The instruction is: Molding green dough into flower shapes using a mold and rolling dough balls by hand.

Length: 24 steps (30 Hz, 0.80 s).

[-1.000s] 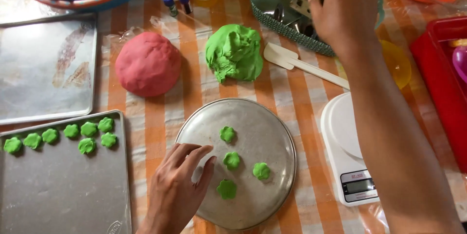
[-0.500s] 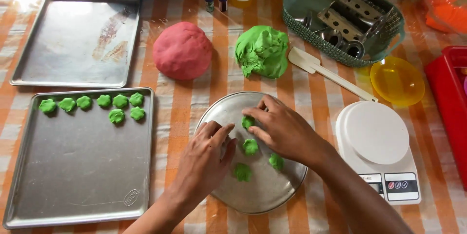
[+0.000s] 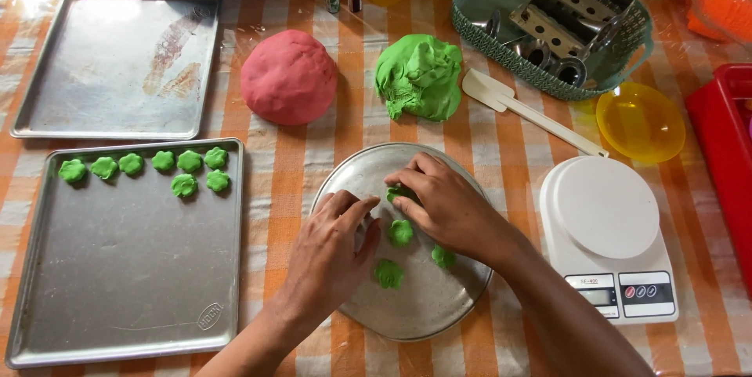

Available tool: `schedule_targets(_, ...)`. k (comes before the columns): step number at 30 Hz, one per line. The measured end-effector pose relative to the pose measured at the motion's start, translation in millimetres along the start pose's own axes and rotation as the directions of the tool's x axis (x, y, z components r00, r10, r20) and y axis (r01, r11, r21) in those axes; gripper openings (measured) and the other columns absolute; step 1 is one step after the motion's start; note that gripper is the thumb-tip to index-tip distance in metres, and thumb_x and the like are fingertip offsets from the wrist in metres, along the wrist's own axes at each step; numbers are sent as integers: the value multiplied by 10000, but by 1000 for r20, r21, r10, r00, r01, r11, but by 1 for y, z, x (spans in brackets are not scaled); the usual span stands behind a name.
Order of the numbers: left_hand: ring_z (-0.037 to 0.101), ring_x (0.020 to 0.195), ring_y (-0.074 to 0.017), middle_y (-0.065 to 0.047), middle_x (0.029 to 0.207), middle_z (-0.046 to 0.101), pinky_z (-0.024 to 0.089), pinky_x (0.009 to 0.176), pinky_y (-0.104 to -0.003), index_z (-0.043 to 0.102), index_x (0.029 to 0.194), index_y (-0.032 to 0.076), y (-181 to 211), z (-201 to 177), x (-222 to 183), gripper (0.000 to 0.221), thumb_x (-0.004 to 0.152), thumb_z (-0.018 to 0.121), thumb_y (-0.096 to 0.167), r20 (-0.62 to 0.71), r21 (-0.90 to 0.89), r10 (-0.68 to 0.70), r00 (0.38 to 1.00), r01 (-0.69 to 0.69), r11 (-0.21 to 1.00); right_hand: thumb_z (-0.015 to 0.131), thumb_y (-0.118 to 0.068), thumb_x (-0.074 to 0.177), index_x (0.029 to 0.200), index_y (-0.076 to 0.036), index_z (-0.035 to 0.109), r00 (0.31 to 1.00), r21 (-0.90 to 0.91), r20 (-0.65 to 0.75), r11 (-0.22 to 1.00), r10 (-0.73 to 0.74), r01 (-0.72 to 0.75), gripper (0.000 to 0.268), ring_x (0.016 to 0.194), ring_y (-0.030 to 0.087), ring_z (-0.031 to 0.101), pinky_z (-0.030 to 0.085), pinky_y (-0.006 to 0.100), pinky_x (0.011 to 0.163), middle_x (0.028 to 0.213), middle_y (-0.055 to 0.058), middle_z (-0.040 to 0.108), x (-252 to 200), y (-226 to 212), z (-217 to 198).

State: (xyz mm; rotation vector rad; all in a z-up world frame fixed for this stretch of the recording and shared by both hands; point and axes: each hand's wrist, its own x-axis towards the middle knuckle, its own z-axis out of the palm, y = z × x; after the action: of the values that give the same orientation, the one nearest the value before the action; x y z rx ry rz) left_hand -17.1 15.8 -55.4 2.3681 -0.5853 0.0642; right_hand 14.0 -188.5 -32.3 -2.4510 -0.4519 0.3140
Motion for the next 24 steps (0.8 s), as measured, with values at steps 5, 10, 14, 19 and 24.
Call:
schedule_targets(5,598,912,-286,-46,961,639,516,646,-459,744,1124,144,9,5,1,275,953,676,348,7,46,-41,999,40,998,691,-177,947,1061,-121,686,1000,2,12,1000,-13,13,127,1003,239,637,514,392,851,1086,58,572,0,-1,1)
schedule_targets(10,570,935,-265,-38,942,617,512,717,-422,742,1173,155,12,10,2,401,891,761,439,29,98,-18,999,15,995,698,-94,908,952,-129,614,993,-7,-2,993,-116,116,101,1028,231,565,472,385,840,1054,32,605,-2,-2,-3)
schedule_targets(14,577,977,-274,-34,968,627,508,766,-445,765,1121,158,16,10,1,364,871,782,421,60,45,-76,995,73,996,666,-132,938,1094,-140,629,997,31,31,997,-77,76,160,1032,230,595,472,377,830,1062,36,639,-3,0,-6)
schedule_targets(19,597,939,-281,-43,989,618,517,740,-437,731,982,111,14,11,1,234,879,796,311,36,10,-24,999,24,1000,681,-148,957,1113,-109,749,998,62,31,997,-51,49,174,968,207,627,499,374,854,1021,41,567,-2,4,-3)
schedule_targets(24,559,915,-264,-30,913,656,489,773,-411,677,929,120,14,11,0,210,794,832,166,66,-90,21,998,-15,996,645,-134,946,986,-104,694,994,79,-27,991,-104,106,69,992,213,655,500,368,827,1074,46,668,-1,-1,-11)
